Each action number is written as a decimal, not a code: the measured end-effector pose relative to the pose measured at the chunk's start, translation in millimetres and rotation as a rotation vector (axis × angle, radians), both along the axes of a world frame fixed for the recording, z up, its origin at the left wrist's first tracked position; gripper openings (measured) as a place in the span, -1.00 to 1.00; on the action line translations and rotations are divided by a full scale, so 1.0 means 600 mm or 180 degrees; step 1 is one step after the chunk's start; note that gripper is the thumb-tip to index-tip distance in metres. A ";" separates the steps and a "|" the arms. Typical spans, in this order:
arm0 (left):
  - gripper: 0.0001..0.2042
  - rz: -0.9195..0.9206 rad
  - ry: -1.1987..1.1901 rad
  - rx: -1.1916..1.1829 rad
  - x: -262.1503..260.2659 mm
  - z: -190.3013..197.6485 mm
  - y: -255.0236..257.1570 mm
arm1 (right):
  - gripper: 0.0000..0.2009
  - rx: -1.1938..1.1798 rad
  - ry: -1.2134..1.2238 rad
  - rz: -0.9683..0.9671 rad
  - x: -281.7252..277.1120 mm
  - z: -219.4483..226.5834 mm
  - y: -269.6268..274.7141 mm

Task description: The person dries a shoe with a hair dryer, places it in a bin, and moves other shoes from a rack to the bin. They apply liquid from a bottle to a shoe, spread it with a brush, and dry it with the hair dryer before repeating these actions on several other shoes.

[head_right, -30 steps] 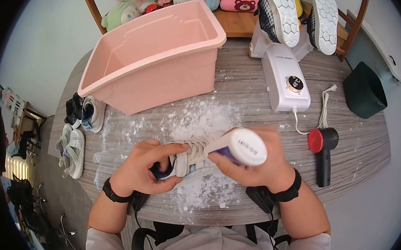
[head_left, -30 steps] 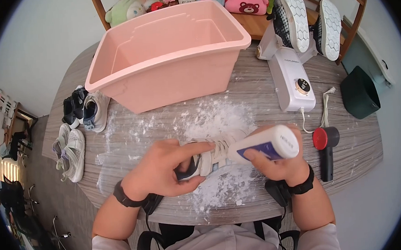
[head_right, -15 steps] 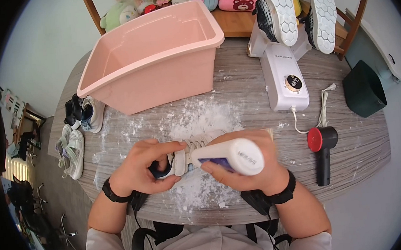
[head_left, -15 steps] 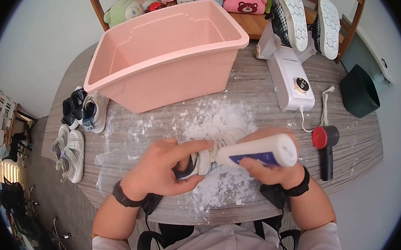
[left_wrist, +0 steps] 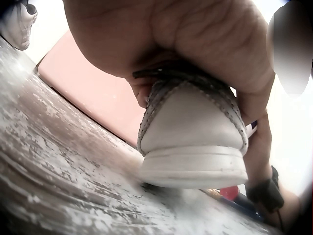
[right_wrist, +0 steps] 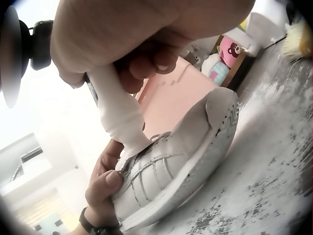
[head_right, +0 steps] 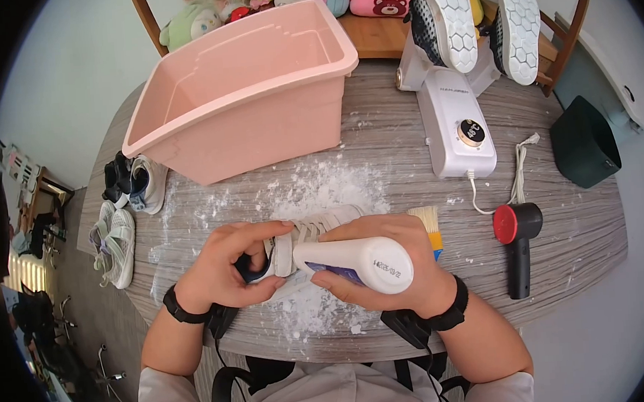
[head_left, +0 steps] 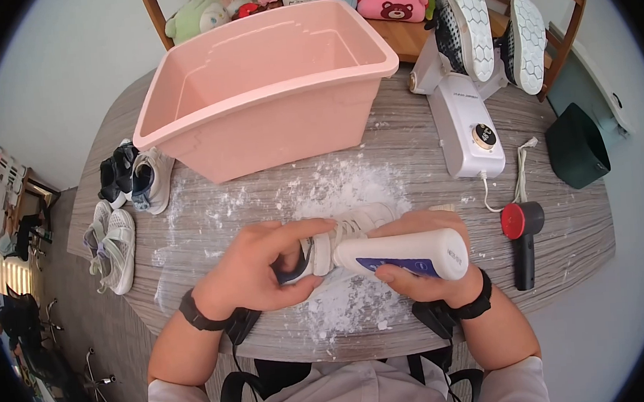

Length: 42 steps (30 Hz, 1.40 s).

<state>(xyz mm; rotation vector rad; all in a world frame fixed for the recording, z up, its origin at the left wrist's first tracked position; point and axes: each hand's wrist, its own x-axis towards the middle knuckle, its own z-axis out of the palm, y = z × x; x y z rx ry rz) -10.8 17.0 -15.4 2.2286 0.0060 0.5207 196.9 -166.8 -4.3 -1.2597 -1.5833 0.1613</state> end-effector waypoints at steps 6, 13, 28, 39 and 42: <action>-0.34 -0.0022 -0.0047 -0.0071 0.000 0.000 0.001 | -0.77 -0.0113 0.0143 0.0162 0.006 0.005 -0.006; -0.30 0.0032 0.0271 -0.0564 -0.007 -0.005 0.006 | -0.78 0.0043 -0.0087 -0.0131 0.019 0.000 -0.008; -0.43 0.0057 0.0547 -0.1454 -0.006 -0.013 0.022 | -0.78 0.0206 0.0097 -0.0657 0.031 -0.002 -0.010; -0.46 0.0047 0.0583 -0.1602 -0.005 -0.017 0.025 | -0.80 0.0025 0.0327 -0.0554 0.033 0.003 -0.016; -0.49 0.0054 0.0604 -0.1712 -0.006 -0.019 0.023 | -0.79 -0.0036 0.0270 -0.0618 0.031 0.008 -0.016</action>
